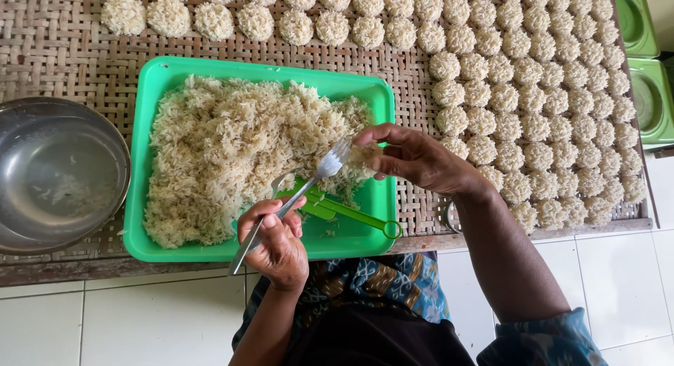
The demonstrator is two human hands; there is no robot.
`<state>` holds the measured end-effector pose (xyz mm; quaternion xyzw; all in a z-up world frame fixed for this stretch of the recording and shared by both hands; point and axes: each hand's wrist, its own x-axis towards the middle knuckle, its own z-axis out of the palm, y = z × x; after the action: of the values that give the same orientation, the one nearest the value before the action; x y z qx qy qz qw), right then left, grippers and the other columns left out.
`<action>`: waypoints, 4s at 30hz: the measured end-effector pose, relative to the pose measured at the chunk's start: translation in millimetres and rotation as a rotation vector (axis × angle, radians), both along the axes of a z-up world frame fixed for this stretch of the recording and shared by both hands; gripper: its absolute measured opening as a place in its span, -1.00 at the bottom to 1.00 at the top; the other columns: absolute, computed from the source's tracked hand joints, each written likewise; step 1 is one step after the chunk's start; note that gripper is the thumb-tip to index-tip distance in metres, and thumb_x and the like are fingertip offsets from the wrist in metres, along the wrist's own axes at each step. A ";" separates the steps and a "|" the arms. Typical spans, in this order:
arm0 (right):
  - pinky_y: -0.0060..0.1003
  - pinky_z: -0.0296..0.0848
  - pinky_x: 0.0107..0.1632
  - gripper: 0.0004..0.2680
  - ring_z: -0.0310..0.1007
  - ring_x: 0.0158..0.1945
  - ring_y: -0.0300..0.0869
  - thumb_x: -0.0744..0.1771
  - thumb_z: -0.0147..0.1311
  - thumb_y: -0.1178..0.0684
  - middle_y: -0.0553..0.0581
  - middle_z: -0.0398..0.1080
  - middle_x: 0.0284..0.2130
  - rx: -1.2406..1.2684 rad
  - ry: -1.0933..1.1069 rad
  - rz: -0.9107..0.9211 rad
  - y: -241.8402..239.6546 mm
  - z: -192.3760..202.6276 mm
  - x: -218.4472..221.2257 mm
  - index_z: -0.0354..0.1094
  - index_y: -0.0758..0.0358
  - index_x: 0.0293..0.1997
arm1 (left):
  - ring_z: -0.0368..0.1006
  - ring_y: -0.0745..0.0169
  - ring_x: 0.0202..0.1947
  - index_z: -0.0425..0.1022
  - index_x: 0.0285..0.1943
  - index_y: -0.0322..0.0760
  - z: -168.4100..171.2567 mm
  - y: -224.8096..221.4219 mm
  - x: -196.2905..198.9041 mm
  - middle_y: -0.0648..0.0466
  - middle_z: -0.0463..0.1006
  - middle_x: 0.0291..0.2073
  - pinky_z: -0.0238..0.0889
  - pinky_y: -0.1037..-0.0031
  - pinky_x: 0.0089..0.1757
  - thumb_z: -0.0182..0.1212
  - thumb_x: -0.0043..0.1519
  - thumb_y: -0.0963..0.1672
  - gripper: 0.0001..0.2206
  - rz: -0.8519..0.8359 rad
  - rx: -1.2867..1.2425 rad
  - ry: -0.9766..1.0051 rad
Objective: Shaping cooked rice into small balls using forks and placing them on a drying mat
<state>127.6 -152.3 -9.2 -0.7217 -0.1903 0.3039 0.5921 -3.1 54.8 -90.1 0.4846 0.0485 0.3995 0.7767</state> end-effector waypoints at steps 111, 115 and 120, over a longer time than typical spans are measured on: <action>-0.23 0.57 -0.31 -0.85 0.54 -0.25 -0.09 0.41 0.04 0.01 0.20 0.45 -0.17 -1.082 -0.552 -0.303 -186.1 8.6 -110.6 0.43 0.28 -0.16 | 0.43 0.17 -0.42 0.20 0.07 -0.27 0.9 -4.0 -10.1 -0.16 0.45 -0.28 0.05 0.65 -0.53 -0.11 0.53 -0.10 -0.87 0.051 0.088 0.229; -0.25 0.51 -0.33 -0.90 0.50 -0.32 -0.08 0.37 0.12 0.14 0.20 0.48 -0.13 -0.958 -0.559 -0.319 -175.9 18.8 -111.2 0.48 0.36 -0.12 | 0.45 0.17 -0.35 0.21 0.09 -0.24 1.5 -6.9 -10.4 -0.12 0.46 -0.25 0.09 0.66 -0.45 -0.10 0.51 -0.12 -0.89 0.039 -0.031 0.158; -0.34 0.20 -0.48 -0.76 0.21 -0.56 -0.18 0.33 0.04 0.47 0.23 0.49 -0.25 -0.806 -0.689 -0.340 -100.6 71.9 -98.7 0.46 0.48 0.09 | 0.26 0.41 -0.57 0.33 0.02 -0.24 6.2 -3.1 -7.8 -0.19 0.59 -0.24 0.12 0.63 -0.47 0.06 0.45 -0.07 -0.84 -0.085 -0.098 0.053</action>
<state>28.9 -252.9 62.6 -0.9693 -0.1226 -0.0007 0.2132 -10.9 51.7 -83.9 0.4580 0.0677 0.3503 0.8142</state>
